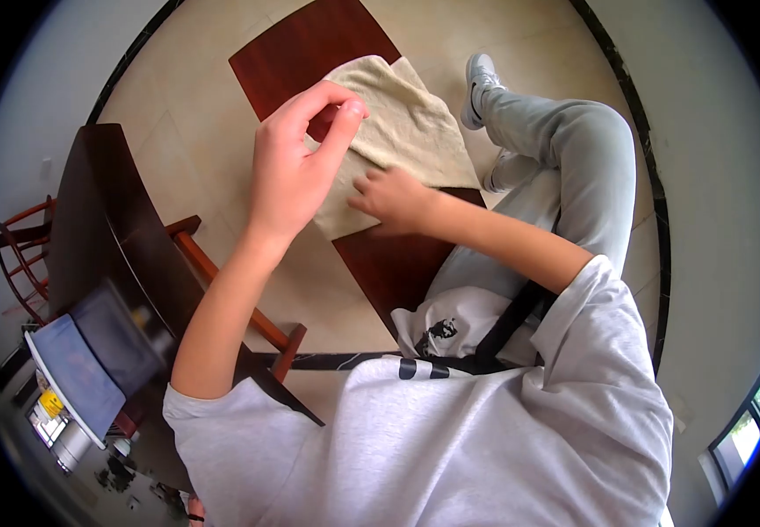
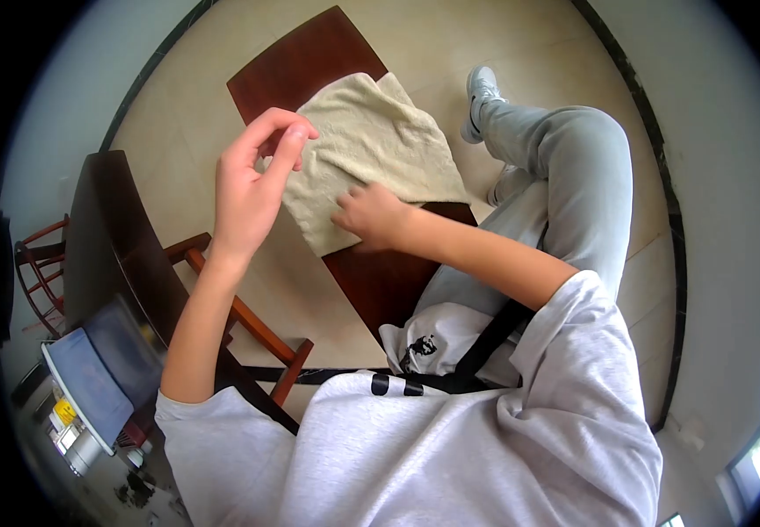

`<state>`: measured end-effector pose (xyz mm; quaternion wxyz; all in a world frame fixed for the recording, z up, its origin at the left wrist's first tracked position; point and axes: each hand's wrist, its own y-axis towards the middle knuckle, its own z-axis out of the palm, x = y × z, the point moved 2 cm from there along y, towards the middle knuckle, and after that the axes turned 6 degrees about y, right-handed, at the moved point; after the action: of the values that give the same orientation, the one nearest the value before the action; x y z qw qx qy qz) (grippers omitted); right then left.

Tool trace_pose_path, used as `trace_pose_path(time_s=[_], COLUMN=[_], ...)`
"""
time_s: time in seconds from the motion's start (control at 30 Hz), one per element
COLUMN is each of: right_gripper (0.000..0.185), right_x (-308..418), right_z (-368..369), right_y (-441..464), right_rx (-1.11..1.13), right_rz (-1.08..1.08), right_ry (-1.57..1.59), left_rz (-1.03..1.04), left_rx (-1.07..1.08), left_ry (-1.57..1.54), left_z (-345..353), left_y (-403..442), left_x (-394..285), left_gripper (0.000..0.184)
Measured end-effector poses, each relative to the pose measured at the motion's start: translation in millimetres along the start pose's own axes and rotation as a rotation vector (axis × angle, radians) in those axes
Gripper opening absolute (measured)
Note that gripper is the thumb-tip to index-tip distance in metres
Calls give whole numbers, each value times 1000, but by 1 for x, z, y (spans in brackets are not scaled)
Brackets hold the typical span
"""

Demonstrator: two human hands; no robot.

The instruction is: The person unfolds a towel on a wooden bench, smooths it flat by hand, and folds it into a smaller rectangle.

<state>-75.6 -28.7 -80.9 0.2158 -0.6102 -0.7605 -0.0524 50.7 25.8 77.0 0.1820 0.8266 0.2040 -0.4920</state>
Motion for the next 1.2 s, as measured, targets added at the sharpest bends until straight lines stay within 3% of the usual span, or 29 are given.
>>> trace_pose_path(time_s=[0.1,0.2,0.27,0.33,0.4,0.5,0.67,0.87,0.97,1.07,1.13,1.2], right_gripper=[30,22,19,20,22,23,21,17,18,21,28,31], right_x=[-8,-12,3,29,43,35,42,44,12,-76,-137,-170], right_z=[39,32,14,8,28,62,48,36,-14,-48,-35,-19], right_y=[-15,-9,-6,-15,-26,-43,-42,-39,-27,-23,-35,-48], right_rx=[-90,-130,-252,-84,113,20,71,112,50,-375,-684,-691], right_rz=[-40,-46,34,-137,-153,-181,-222,-299,-69,210,451,679], right_ry=[-55,1,289,208,211,164,129,128,204,494,596,797], left_rz=[37,66,73,40,8,12,50,-82,-121,-104,10,-311], left_rx=[36,52,51,23,61,97,127,322,377,225,-177,-318], left_ry=[62,115,117,40,48,84,162,584,655,748,881,693], left_z=[2,1,2,2,2,5,7,1,-5,-13,-18,-23], left_y=[0,-1,-1,-1,-2,-4,-5,-2,-5,-11,-22,-37], left_x=[-1,-3,-3,0,-4,-6,-4,5,49,105,146,212], left_gripper=[14,14,15,16,16,17,16,17,17,15,22,29])
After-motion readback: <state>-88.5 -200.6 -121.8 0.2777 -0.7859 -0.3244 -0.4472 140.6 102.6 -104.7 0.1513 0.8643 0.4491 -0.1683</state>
